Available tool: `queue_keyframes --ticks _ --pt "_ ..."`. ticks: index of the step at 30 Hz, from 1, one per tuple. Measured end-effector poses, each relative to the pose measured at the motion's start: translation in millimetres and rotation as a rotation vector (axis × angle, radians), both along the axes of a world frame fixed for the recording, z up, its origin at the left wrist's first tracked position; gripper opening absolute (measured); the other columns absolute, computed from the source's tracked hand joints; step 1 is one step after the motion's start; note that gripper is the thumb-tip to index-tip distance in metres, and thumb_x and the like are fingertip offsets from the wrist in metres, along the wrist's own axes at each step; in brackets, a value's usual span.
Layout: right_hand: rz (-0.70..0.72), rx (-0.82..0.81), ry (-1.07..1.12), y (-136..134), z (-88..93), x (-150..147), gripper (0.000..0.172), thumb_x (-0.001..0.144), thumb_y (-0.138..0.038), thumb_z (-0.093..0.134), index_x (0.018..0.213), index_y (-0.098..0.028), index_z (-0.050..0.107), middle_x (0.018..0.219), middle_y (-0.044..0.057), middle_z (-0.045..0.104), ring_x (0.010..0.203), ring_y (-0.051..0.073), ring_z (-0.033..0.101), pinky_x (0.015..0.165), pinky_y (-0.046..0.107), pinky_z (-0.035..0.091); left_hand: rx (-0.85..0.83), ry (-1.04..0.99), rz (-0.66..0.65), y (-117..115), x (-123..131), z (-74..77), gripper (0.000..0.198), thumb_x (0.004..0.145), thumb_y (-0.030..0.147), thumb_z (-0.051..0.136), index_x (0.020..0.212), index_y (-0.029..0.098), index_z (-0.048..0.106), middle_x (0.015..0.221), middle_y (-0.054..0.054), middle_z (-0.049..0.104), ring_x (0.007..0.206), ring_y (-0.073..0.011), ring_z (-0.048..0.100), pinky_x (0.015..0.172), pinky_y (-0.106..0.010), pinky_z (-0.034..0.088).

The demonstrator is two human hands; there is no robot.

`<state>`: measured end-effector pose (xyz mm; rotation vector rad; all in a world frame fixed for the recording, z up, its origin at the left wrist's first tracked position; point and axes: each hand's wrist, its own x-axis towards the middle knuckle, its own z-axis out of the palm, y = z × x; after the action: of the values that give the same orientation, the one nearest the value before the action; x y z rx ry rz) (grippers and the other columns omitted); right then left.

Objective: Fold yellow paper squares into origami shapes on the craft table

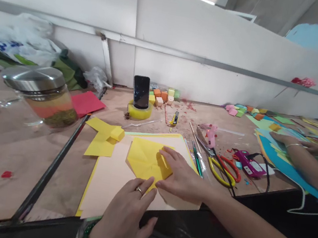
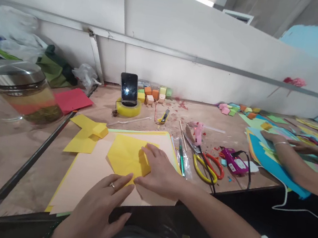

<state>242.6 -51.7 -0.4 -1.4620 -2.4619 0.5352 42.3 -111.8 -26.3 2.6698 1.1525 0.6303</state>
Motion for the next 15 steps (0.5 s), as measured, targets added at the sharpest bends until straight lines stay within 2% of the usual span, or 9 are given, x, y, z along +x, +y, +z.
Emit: queue_keyframes --ticks 4,10,13,15 --pt "-0.05 -0.069 0.021 8 -3.7 12 0.083 0.073 -0.035 0.069 0.145 -0.014 0.034 0.153 0.017 0.028 0.142 0.03 0.023 0.116 0.048 0.025 -0.004 -0.002 -0.006 0 -1 -1.4 0.04 0.072 0.019 0.062 0.111 0.01 0.062 0.125 -0.018 0.063 0.104 -0.0324 0.056 0.087 -0.049 0.054" --pt "-0.005 -0.055 -0.014 19 -10.5 35 0.08 0.077 -0.03 0.063 0.147 -0.011 0.03 0.152 0.02 0.029 0.143 0.031 0.024 0.116 0.051 0.023 -0.014 0.003 -0.022 -1 -2 -2.4 0.04 0.073 0.018 0.06 0.112 0.01 0.062 0.127 -0.019 0.062 0.105 -0.0316 0.058 0.089 -0.049 0.055" --pt "-0.004 -0.042 -0.005 27 -14.7 51 0.073 0.079 -0.03 0.06 0.144 -0.01 0.034 0.149 0.02 0.036 0.139 0.031 0.031 0.115 0.051 0.026 -0.003 -0.004 -0.025 -1 -4 -3.0 0.042 0.072 0.016 0.06 0.113 0.01 0.061 0.127 -0.019 0.061 0.106 -0.0309 0.058 0.089 -0.048 0.055" --pt "-0.03 0.012 0.034 31 -15.8 58 0.064 0.08 -0.023 0.055 0.141 -0.013 0.039 0.143 0.018 0.044 0.135 0.029 0.039 0.112 0.051 0.031 0.001 -0.015 -0.015 -2 -4 -2.9 0.041 0.072 0.014 0.06 0.113 0.011 0.062 0.127 -0.018 0.062 0.107 -0.0303 0.058 0.089 -0.047 0.056"
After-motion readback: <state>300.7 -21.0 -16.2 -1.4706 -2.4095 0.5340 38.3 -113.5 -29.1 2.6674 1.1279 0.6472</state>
